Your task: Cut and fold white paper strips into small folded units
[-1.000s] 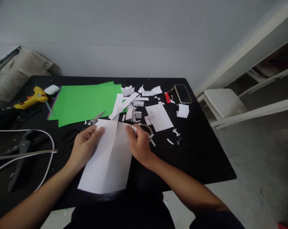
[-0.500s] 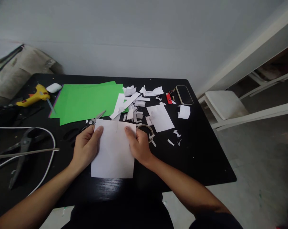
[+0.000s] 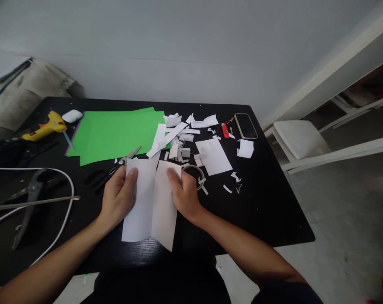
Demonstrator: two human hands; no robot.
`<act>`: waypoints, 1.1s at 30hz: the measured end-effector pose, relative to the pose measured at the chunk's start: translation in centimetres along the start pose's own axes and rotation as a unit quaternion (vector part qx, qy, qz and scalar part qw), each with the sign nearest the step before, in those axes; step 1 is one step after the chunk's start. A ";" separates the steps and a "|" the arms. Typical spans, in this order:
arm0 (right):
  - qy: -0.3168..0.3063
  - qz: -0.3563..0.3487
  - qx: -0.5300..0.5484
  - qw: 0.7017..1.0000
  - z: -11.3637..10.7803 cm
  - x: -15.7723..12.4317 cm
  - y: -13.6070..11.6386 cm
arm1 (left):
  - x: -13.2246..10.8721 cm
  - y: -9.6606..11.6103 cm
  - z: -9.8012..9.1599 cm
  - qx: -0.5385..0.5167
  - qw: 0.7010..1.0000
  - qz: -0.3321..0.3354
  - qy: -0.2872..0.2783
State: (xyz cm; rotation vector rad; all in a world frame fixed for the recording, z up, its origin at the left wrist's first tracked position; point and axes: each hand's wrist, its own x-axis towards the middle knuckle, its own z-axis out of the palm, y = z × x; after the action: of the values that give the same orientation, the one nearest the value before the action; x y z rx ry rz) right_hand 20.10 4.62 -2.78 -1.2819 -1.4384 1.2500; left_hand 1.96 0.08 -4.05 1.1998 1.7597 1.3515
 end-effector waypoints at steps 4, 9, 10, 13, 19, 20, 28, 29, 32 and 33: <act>0.000 -0.004 0.002 1.000 0.0 0.0 0.1 | 0.0 -0.1 0.1 0.026 1.000 -0.009 -0.011; 0.001 -0.008 0.005 1.000 0.1 -0.1 0.2 | 0.0 0.2 0.2 0.036 0.999 -0.004 -0.006; 0.002 -0.006 0.004 1.000 0.1 -0.1 0.2 | 0.0 0.3 0.2 0.038 0.999 -0.003 -0.004; 0.002 -0.001 0.005 1.000 0.1 -0.1 0.2 | 0.0 0.3 0.1 0.040 0.999 0.001 0.001; 0.002 -0.006 0.005 1.000 0.1 0.0 0.1 | -0.1 0.1 0.1 0.037 0.999 -0.001 0.005; 0.005 -0.007 0.002 1.000 0.2 0.0 0.1 | -0.1 0.1 0.2 0.036 0.999 0.001 0.007; 0.012 -0.011 -0.007 1.000 0.2 0.1 0.4 | 0.0 0.6 0.2 0.028 0.999 0.001 0.016; 0.014 -0.009 -0.007 1.000 0.2 0.1 0.4 | 0.0 0.6 0.2 0.027 1.000 0.000 0.015; 0.018 -0.011 -0.003 1.000 0.3 0.1 0.5 | 0.0 0.6 0.2 0.021 1.000 0.000 0.012; 0.019 -0.012 0.000 1.000 0.3 0.1 0.5 | 0.1 0.5 0.2 0.019 1.000 0.000 0.012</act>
State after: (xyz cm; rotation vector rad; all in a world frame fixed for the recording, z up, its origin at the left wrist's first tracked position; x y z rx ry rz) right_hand 19.91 4.71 -3.32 -1.2788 -1.4230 1.2026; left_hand 2.27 0.24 -3.59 1.2074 1.8103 1.3437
